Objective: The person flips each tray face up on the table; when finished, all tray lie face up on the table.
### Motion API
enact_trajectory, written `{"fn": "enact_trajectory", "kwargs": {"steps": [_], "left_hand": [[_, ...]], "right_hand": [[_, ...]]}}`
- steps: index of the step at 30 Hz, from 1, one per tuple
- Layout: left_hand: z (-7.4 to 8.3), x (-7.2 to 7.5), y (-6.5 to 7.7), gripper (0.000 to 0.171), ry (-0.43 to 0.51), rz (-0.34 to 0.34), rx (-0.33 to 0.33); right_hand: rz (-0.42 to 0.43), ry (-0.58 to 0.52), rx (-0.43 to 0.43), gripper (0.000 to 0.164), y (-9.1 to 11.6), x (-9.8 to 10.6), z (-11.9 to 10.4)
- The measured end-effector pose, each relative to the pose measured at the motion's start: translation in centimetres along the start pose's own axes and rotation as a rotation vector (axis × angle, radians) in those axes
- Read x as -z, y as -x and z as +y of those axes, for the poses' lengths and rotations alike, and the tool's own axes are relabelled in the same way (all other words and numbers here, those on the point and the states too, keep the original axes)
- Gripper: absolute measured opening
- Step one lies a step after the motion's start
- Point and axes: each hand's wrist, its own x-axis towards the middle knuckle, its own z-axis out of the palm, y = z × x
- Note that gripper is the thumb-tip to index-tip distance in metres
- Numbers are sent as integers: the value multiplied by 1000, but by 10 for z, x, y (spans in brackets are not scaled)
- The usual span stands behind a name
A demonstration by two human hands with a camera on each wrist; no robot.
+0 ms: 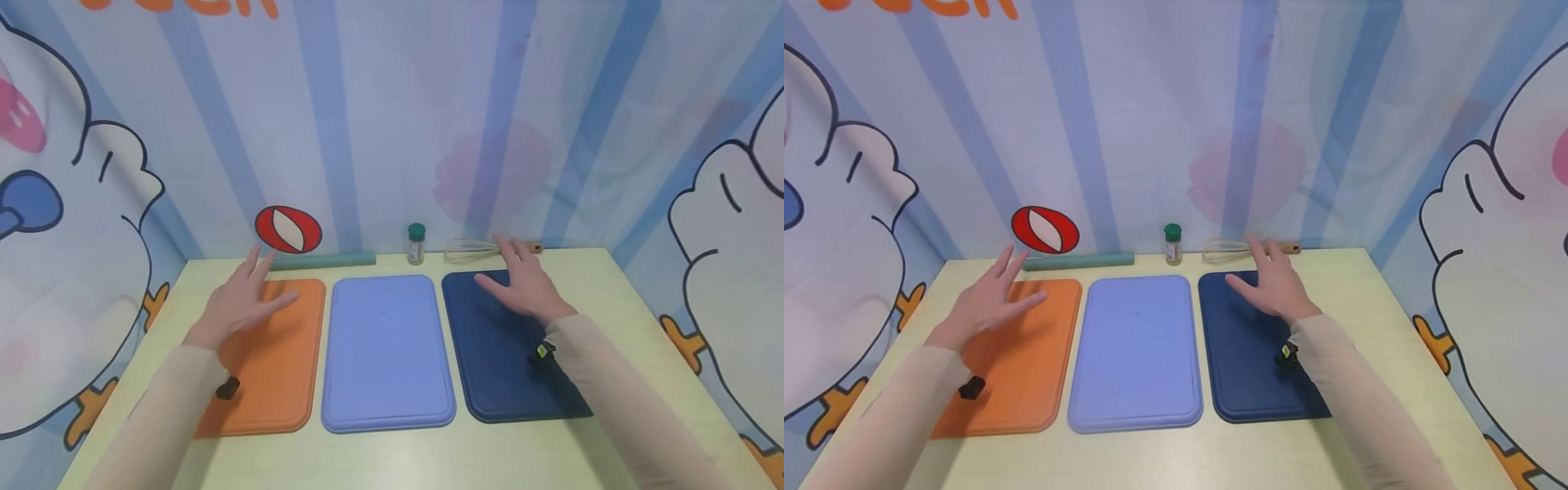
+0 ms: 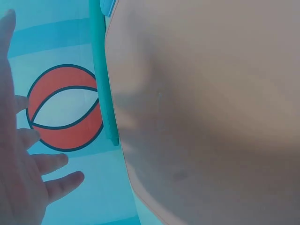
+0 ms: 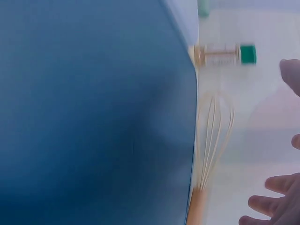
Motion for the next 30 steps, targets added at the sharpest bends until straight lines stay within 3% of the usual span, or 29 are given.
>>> {"fn": "enact_trajectory", "kwargs": {"steps": [12, 18, 30], "left_hand": [[-4, 4, 30, 102, 22, -71, 6], [-18, 5, 50, 98, 57, -89, -28], [-37, 5, 77, 100, 110, -170, 7]], "right_hand": [[-45, -85, 126, 89, 4, -30, -64], [-61, -157, 204, 85, 6, -44, -91], [-148, -276, 232, 84, 6, -66, -131]]}}
